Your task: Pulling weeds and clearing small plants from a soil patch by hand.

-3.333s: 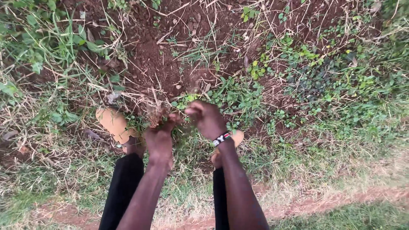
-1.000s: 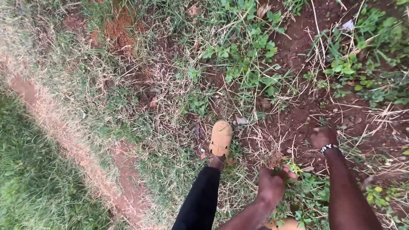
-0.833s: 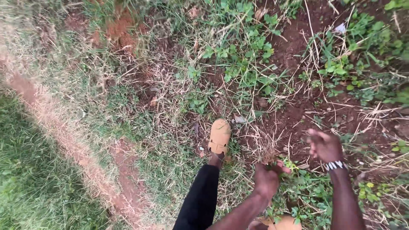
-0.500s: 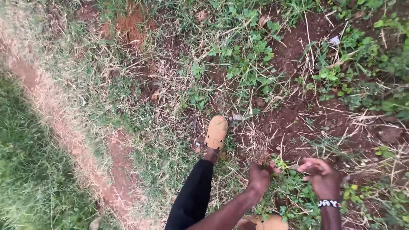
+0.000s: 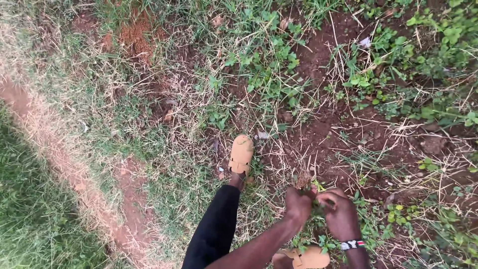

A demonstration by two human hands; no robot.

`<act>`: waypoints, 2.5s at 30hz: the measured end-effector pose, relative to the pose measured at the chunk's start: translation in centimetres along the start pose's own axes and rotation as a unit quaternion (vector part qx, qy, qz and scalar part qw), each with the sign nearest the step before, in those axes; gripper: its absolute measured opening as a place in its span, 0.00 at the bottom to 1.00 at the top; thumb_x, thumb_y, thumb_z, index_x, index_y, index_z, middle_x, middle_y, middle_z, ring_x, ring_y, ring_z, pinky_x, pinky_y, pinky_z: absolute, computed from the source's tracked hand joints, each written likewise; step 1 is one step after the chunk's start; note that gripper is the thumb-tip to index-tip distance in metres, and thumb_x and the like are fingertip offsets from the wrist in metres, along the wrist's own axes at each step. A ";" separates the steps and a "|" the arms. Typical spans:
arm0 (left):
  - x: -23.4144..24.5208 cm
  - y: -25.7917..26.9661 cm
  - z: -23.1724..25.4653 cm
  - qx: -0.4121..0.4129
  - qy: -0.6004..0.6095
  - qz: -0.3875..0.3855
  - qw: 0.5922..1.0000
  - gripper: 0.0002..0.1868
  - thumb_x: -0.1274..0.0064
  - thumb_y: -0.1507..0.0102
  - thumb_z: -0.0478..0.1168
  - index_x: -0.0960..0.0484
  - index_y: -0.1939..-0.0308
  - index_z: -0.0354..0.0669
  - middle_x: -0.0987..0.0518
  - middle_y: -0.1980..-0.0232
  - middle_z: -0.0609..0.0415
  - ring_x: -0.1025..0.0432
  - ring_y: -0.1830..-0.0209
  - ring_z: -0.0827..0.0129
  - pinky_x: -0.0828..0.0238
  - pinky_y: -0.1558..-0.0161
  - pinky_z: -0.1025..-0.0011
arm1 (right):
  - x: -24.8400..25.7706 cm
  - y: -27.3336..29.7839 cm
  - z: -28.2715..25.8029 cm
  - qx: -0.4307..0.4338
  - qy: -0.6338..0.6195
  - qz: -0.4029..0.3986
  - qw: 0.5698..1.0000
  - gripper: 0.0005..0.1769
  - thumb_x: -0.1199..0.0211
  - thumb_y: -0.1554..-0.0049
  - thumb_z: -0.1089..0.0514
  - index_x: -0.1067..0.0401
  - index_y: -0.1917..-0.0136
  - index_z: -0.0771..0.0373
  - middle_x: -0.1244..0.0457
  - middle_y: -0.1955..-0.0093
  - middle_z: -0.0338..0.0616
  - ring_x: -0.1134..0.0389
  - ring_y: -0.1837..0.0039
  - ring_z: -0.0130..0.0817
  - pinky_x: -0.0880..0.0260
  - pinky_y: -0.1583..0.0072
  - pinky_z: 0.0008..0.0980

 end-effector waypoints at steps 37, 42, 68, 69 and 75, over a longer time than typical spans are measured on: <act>1.8 3.6 6.7 0.152 0.040 0.013 0.988 0.08 0.50 0.31 0.32 0.18 0.55 0.29 0.14 0.56 0.43 0.19 0.63 0.67 0.17 0.57 0.68 | -4.1 -26.9 -2.2 -0.145 0.419 -0.113 0.889 0.23 0.61 0.28 0.52 0.36 0.31 0.69 0.30 0.54 0.54 0.28 0.52 0.41 0.28 0.53 0.41; 1.9 3.5 6.9 0.156 0.062 0.000 0.986 0.06 0.52 0.31 0.32 0.22 0.55 0.30 0.13 0.56 0.44 0.18 0.60 0.66 0.18 0.51 0.68 | -6.2 -28.9 3.1 -0.104 0.462 -0.107 0.874 0.28 0.64 0.27 0.51 0.22 0.45 0.65 0.31 0.56 0.52 0.28 0.53 0.40 0.30 0.50 0.44; 3.4 2.8 7.3 0.081 0.044 -0.005 0.996 0.10 0.50 0.32 0.35 0.14 0.59 0.34 0.14 0.57 0.43 0.19 0.62 0.65 0.19 0.51 0.66 | 0.3 -18.3 8.0 -0.022 0.190 -0.115 0.975 0.21 0.51 0.34 0.47 0.23 0.56 0.61 0.38 0.73 0.42 0.42 0.73 0.31 0.39 0.68 0.39; 3.4 2.9 7.4 0.074 0.041 -0.001 0.996 0.09 0.49 0.32 0.35 0.14 0.59 0.34 0.14 0.57 0.43 0.19 0.62 0.65 0.20 0.52 0.68 | 0.5 -16.6 8.4 -0.029 0.184 -0.109 0.976 0.24 0.52 0.32 0.44 0.23 0.58 0.60 0.40 0.73 0.41 0.44 0.74 0.30 0.42 0.69 0.37; 2.4 2.8 6.5 0.065 0.018 0.014 0.998 0.09 0.49 0.32 0.35 0.14 0.58 0.35 0.16 0.56 0.41 0.19 0.65 0.64 0.17 0.62 0.70 | 1.8 -3.4 4.4 -0.089 0.110 -0.039 0.989 0.27 0.57 0.32 0.40 0.22 0.53 0.56 0.36 0.73 0.40 0.36 0.71 0.29 0.39 0.56 0.37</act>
Point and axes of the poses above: each hand's wrist, its own y-axis away from the middle knuckle, its own x-axis out of the back of the hand, z = x × y, the point moved 2 cm from there along -y, towards the middle knuckle
